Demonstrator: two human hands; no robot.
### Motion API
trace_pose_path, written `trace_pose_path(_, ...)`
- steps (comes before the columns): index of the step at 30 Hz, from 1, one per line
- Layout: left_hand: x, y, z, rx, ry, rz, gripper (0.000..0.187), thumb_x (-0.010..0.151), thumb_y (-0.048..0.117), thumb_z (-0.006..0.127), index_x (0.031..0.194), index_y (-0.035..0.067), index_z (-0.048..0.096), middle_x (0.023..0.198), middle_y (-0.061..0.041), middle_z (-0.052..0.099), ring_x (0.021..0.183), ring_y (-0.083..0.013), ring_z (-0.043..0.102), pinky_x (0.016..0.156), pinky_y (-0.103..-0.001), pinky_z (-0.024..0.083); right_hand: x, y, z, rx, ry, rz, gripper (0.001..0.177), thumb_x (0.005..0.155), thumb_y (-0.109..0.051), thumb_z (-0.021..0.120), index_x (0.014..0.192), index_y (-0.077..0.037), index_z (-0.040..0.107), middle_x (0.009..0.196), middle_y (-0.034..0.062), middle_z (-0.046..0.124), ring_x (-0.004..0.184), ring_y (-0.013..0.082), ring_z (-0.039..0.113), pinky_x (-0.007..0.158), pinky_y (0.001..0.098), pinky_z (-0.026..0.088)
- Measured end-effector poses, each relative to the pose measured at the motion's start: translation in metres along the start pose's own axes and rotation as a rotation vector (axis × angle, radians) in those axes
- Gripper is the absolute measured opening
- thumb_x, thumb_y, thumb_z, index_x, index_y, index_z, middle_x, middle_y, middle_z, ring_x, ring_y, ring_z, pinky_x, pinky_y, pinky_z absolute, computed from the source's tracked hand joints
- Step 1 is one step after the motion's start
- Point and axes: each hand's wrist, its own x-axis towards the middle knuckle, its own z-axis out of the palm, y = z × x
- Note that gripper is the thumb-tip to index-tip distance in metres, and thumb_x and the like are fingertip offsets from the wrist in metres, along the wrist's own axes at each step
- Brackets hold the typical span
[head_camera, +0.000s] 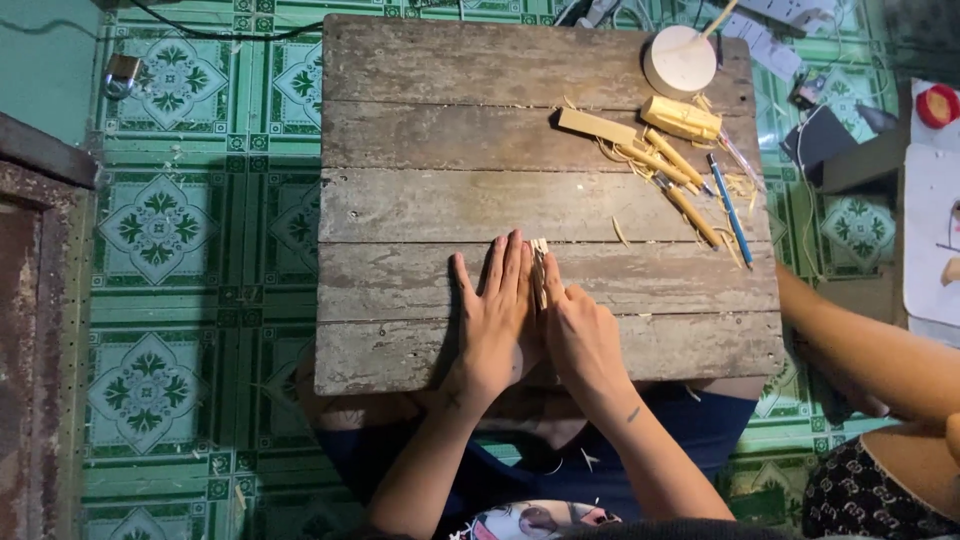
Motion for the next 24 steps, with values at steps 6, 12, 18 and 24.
trace_pose_path(6,0.005,-0.001,0.029,-0.015,0.074,0.011,0.099,0.082,-0.017,0.053,0.163,0.011,0.005,0.173,-0.007,-0.001,0.159,-0.0211,0.005,0.119,-0.074,-0.007,0.003,-0.004,-0.013,0.012,-0.048,0.005,0.079,0.083,-0.008,0.057,0.16,-0.012,0.041,0.073,0.0107,0.062,0.055,0.0358,0.069,0.052,0.0504,0.059)
trace_pose_path(12,-0.017,-0.003,-0.031,0.33,0.196,0.007,0.089,0.092,0.001,0.058,0.166,0.017,0.011,0.175,-0.003,-0.001,0.16,-0.0188,0.003,0.122,-0.07,0.01,0.029,-0.004,-0.017,0.141,-0.126,0.041,0.075,0.091,-0.01,0.05,0.163,-0.018,0.033,0.079,0.0129,0.063,0.063,0.04,0.071,0.056,0.0524,0.058)
trace_pose_path(18,0.002,-0.001,0.011,0.034,0.036,-0.007,0.074,0.097,0.005,0.043,0.163,0.013,0.013,0.174,-0.002,-0.004,0.16,-0.02,0.001,0.12,-0.072,-0.007,0.003,-0.005,-0.039,0.161,-0.154,0.029,0.077,0.086,-0.021,0.063,0.159,-0.019,0.04,0.079,0.0158,0.067,0.066,0.0438,0.071,0.06,0.0571,0.058)
trace_pose_path(24,0.003,-0.001,-0.023,-0.252,-0.101,-0.042,0.07,0.095,0.001,0.038,0.16,0.009,0.015,0.172,-0.008,0.0,0.158,-0.0208,0.004,0.117,-0.073,-0.013,-0.013,0.0,-0.031,0.141,-0.125,0.055,0.066,0.096,-0.025,0.056,0.16,-0.021,0.039,0.075,0.0136,0.064,0.062,0.0416,0.069,0.056,0.056,0.057)
